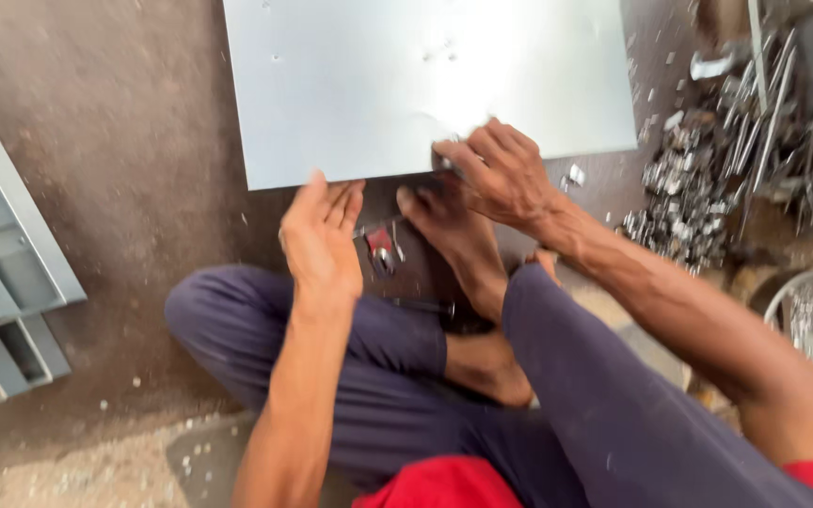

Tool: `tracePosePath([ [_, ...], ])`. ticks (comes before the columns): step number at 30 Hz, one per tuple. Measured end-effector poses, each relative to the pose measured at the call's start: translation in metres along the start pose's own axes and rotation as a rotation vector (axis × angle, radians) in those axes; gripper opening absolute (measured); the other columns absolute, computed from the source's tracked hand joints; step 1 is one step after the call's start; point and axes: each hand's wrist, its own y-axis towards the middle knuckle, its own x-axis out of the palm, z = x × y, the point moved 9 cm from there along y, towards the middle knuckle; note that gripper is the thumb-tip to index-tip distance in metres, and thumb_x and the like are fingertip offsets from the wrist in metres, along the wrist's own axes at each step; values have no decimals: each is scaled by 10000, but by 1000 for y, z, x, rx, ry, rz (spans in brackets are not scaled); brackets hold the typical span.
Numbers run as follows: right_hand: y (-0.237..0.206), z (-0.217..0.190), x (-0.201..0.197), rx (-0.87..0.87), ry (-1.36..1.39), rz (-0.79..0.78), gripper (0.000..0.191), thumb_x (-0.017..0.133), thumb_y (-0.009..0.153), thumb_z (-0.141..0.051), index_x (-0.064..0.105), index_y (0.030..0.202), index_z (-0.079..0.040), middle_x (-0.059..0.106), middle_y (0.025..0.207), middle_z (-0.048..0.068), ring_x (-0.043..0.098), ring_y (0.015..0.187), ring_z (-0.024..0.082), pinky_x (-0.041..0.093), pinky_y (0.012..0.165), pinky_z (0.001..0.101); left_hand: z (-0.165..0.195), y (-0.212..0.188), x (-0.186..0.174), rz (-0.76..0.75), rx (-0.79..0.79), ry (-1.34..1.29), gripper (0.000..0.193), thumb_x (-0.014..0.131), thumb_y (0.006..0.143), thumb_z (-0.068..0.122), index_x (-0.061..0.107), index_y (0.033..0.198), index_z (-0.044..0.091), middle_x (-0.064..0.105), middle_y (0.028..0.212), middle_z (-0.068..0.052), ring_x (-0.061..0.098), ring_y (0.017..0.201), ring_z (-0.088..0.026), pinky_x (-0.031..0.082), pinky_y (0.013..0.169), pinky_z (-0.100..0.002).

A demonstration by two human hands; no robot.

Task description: The person sits on the floor and assembles a metal box by attaching a metal sheet to a frame. They use a hammer and a metal punch to create holes and secure the sheet, then attach a metal latch to the box.

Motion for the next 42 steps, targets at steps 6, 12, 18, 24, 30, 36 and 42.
tracePosePath([
  [6,24,70,-137,327,499,744,344,976,914,-71,636,956,-52,620,779,62,557,628,165,423,551,310,-18,-96,146,-686,120,128,551,709,1006,179,533,1415,-146,624,1358,-271,713,1142,-332,654,865,-462],
  [12,-11,90,-29,1339,1391,708,183,791,713,-84,657,821,-147,621,657,-66,576,616,70,553,628,272,-113,-38,149,-489,-111,-148,813,637,988,494,343,1616,68,379,1658,-76,391,1486,-205,306,1198,-411],
  [18,-31,28,89,1529,2014,424,581,900,837,-324,372,634,-194,367,542,-24,399,539,165,384,540,328,-111,17,86,-183,17,162,772,736,854,500,538,1462,68,519,1473,-57,489,1321,-178,385,1097,-337],
  [24,-52,13,73,1762,2150,609,332,689,834,-321,619,995,-40,627,923,119,577,898,250,480,774,341,-139,55,56,-157,25,6,476,785,1021,316,511,951,-67,452,863,-138,403,761,-262,347,674,-434],
  [30,-11,30,18,912,702,-2,658,559,919,-530,690,1297,-8,742,1120,132,685,1061,297,520,986,407,-76,83,80,-347,-117,-192,288,710,847,274,632,1085,133,694,902,7,649,771,-137,530,711,-306],
  [36,38,24,51,189,-321,-291,1171,639,603,-895,577,1267,68,713,902,204,695,767,343,528,749,464,-24,90,87,-326,-177,-144,269,757,894,247,602,1074,119,662,856,-36,642,707,-159,522,622,-314],
  [42,52,71,81,668,-8,-184,899,758,750,-728,582,1271,-17,734,895,183,708,793,387,506,659,506,-28,119,89,-337,-270,-171,206,751,891,155,581,1007,144,588,772,-1,551,601,-128,415,487,-268],
])
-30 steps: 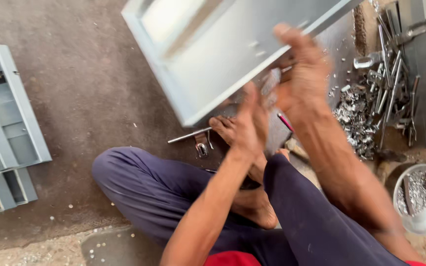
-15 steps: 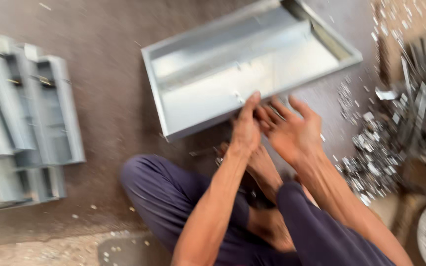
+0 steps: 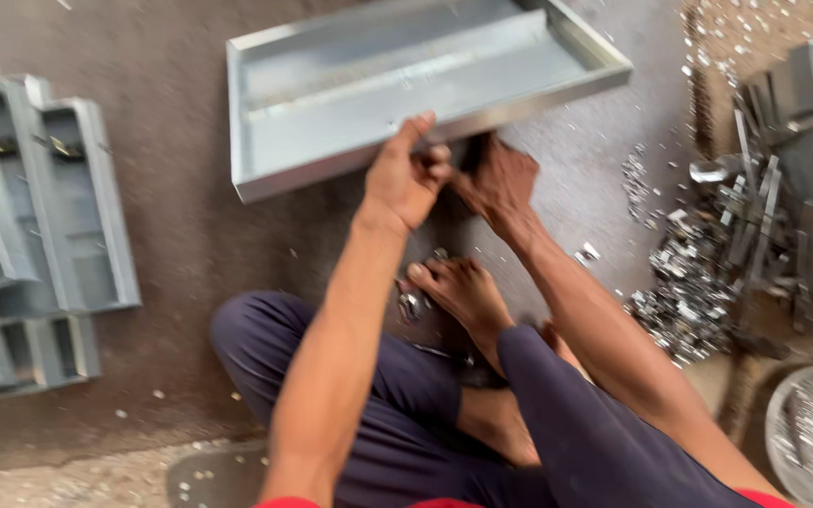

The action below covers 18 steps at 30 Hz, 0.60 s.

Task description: The person sits on the floor and assembles a metal box by attaching a metal sheet to a frame. They use a hammer and a metal punch to create holes and secure the sheet, then attach a metal latch to the box.

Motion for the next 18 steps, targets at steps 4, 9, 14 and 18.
tracePosePath([
  [4,-24,38,-1,152,955,-25,674,849,811,-431,614,1232,39,712,1094,134,700,976,218,570,862,366,-23,-23,-10,-150,-33,28,302,798,976,134,505,900,135,447,670,38,417,525,-89,316,441,-258],
  [9,-95,116,16,629,1488,130,359,810,900,-163,596,1125,16,670,911,71,691,831,169,599,738,288,-78,-66,-67,-54,-238,-19,154,781,894,155,636,917,109,478,677,72,396,537,-12,265,466,-183],
  [14,-109,121,41,632,1502,137,308,820,873,-147,607,1059,-24,677,893,37,695,830,150,581,717,282,-90,-67,-87,-59,-260,48,155,820,877,135,684,899,63,564,659,39,435,501,-26,329,439,-181],
  [18,-105,126,43,647,1497,168,295,844,887,-120,592,998,-13,687,889,53,719,845,181,591,736,299,-86,-64,-92,80,-225,131,172,824,810,86,727,925,3,737,811,-109,627,625,-120,471,515,-208],
])
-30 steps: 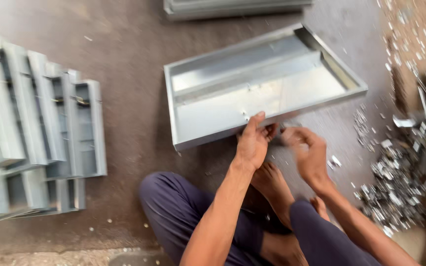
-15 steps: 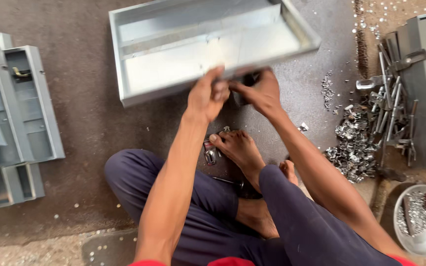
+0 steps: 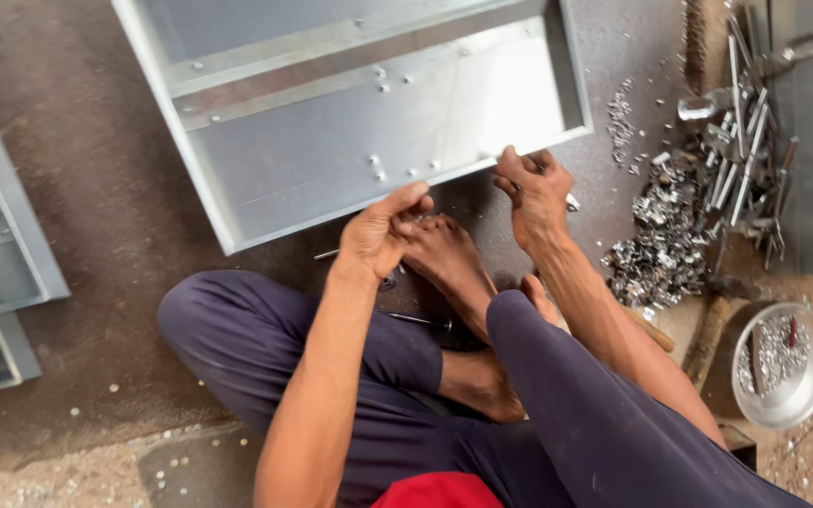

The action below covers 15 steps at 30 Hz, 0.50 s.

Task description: The person sits on the floor and assembles a metal box by attaching a metal sheet to a frame. They use a hammer and a metal punch to create holes and secure the sheet, then attach a metal latch to the box.

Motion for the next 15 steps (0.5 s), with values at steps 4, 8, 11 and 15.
tracePosePath([
  [4,3,-1,-13,13,-49,23,278,843,852,-120,630,997,-17,720,892,74,735,840,189,581,699,287,-1,-2,3,43,37,-76,223,844,772,12,724,957,-22,744,863,-109,753,781,-186,501,554,-201],
  [8,10,-9,-8,-67,-69,-14,295,848,877,-137,630,1012,10,721,892,93,739,844,197,574,682,284,-11,4,-4,90,66,-50,240,851,765,17,725,969,15,739,916,-92,726,850,-207,539,648,-260],
  [11,6,-21,-9,-72,-229,-96,282,796,922,-207,660,1032,15,745,921,77,741,846,180,596,699,289,-12,12,-12,109,155,25,297,858,776,25,711,1033,30,718,964,-75,677,906,-232,575,761,-350],
  [15,-52,-66,-47,-586,-1240,-319,274,700,1091,-229,700,1214,16,734,1095,165,731,967,280,578,841,376,-11,20,-16,57,231,-11,332,841,838,9,681,1116,-74,729,1074,-121,688,1038,-259,582,988,-392],
])
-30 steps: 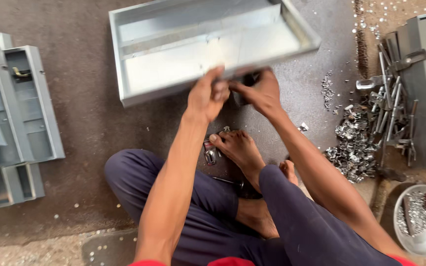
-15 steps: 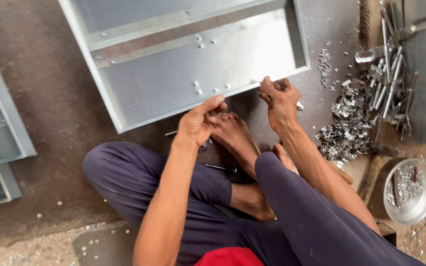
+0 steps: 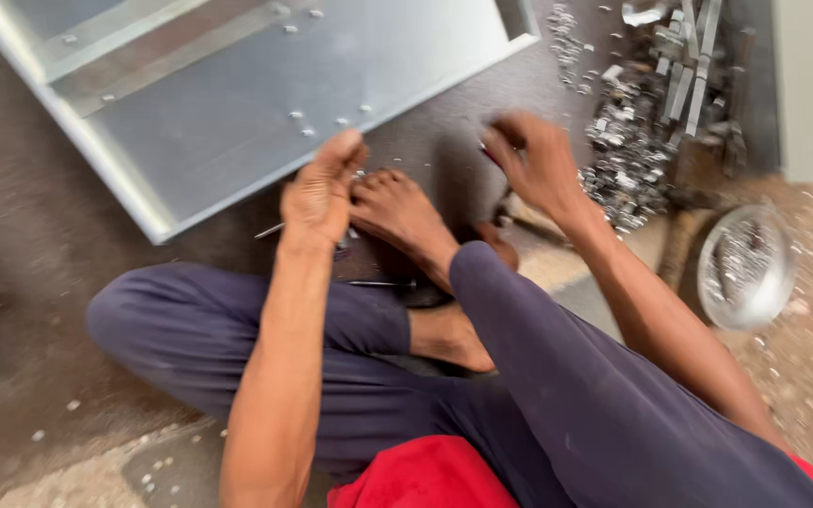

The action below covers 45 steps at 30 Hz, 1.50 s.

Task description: The person sits on the floor and assembles a metal box by attaching a metal sheet to a frame. They use a hammer and a metal punch to create holes and secure the sheet, then attach a metal latch to the box.

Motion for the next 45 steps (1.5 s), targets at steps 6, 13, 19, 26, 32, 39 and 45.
tracePosePath([
  [6,-149,71,-27,-33,-649,-113,449,700,893,-355,576,1212,-65,634,1027,146,657,913,319,549,811,464,9,9,4,-17,110,20,348,788,837,-35,649,1156,-53,734,1096,-130,708,1061,-267,587,1049,-431],
  [13,-141,53,-26,737,44,-243,407,637,968,-345,648,1255,-57,687,769,100,567,602,182,449,525,372,19,19,-4,33,187,31,377,795,723,-63,703,1068,59,737,1013,-70,712,1000,-240,583,981,-430],
  [19,-55,-50,-1,138,201,-92,397,547,1043,-372,648,1149,-3,550,642,34,472,526,107,382,467,299,20,28,-3,7,166,81,311,843,788,18,732,1067,-65,765,1032,-149,710,1043,-262,529,1057,-406],
  [26,-34,-60,21,14,180,-109,395,473,1109,-380,604,982,-30,504,650,15,464,546,94,388,502,301,38,16,10,-23,313,76,385,865,708,-25,704,1058,-16,754,966,-135,723,960,-269,537,1004,-414],
  [32,-58,20,24,65,642,33,462,522,1011,-495,576,954,-40,480,649,15,421,543,114,373,486,303,47,6,20,-2,408,68,586,840,625,-74,645,1163,51,712,1051,-49,708,992,-192,566,963,-365],
  [39,-5,-66,49,148,120,-206,308,510,1044,-308,638,1054,-29,576,766,118,523,666,240,429,584,388,38,16,6,-9,372,108,655,851,669,-75,605,1271,-1,688,1162,-77,664,1096,-252,562,996,-387],
  [45,-11,-114,59,-7,-73,-384,207,536,1016,-212,627,1120,-59,569,892,164,576,785,287,489,759,433,28,18,4,54,298,163,522,873,810,-35,633,1260,-146,687,1202,-152,674,1182,-286,521,1096,-364],
])
